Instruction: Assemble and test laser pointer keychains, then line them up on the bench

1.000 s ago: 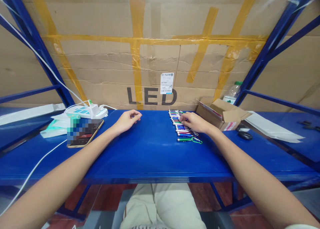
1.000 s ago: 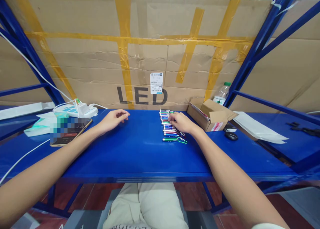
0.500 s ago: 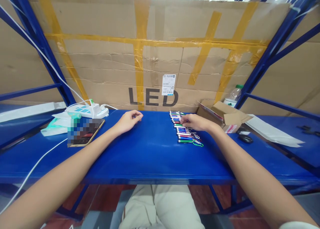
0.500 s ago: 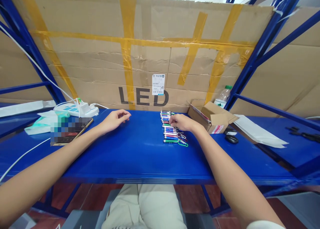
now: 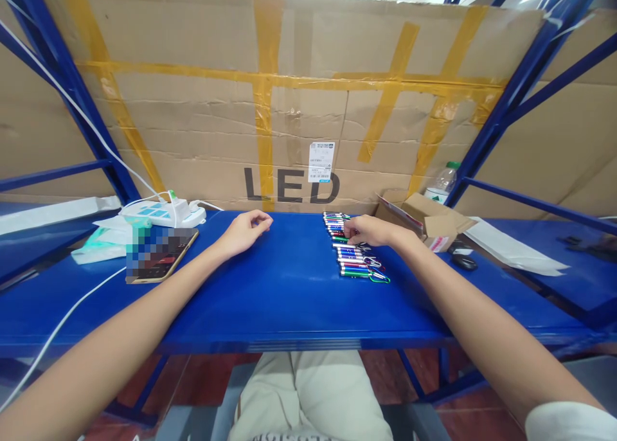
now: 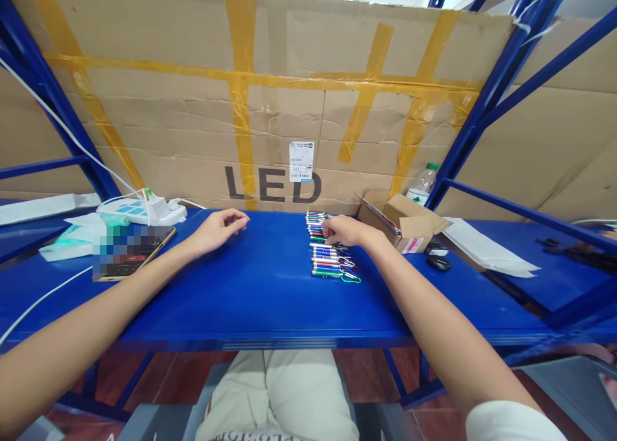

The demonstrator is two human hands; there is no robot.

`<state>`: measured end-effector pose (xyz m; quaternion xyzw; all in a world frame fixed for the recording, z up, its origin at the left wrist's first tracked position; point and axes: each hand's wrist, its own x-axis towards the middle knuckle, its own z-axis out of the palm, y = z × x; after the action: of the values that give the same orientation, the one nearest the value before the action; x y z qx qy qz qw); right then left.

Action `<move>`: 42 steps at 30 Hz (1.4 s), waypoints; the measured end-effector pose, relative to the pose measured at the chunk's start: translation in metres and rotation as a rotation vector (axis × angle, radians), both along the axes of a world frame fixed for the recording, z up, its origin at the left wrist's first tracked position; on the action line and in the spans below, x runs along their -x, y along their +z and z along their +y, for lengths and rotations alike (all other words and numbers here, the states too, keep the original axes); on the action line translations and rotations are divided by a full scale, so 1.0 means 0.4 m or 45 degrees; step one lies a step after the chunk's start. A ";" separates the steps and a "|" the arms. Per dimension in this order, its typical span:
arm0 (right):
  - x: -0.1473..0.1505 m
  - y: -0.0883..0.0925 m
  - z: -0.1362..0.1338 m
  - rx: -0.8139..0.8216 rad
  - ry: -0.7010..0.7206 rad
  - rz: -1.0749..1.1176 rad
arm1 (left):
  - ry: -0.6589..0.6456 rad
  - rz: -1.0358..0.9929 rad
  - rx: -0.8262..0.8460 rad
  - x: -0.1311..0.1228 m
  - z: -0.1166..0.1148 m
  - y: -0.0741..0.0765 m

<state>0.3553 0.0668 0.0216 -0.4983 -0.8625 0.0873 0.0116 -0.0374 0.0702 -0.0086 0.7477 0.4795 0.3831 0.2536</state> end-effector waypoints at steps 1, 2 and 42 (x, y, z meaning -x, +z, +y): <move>0.002 0.005 0.000 0.008 0.021 -0.002 | 0.004 0.004 0.003 0.000 0.000 0.000; 0.003 0.010 0.003 0.010 0.037 0.013 | 0.009 0.010 0.005 0.000 0.000 -0.001; 0.290 0.007 0.192 -0.229 0.165 -0.268 | 0.049 0.149 -0.115 0.009 -0.004 -0.001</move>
<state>0.2395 0.1435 0.0242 -0.4451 -0.8936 -0.0427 -0.0400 -0.0411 0.0685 -0.0091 0.7701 0.4900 0.3647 0.1838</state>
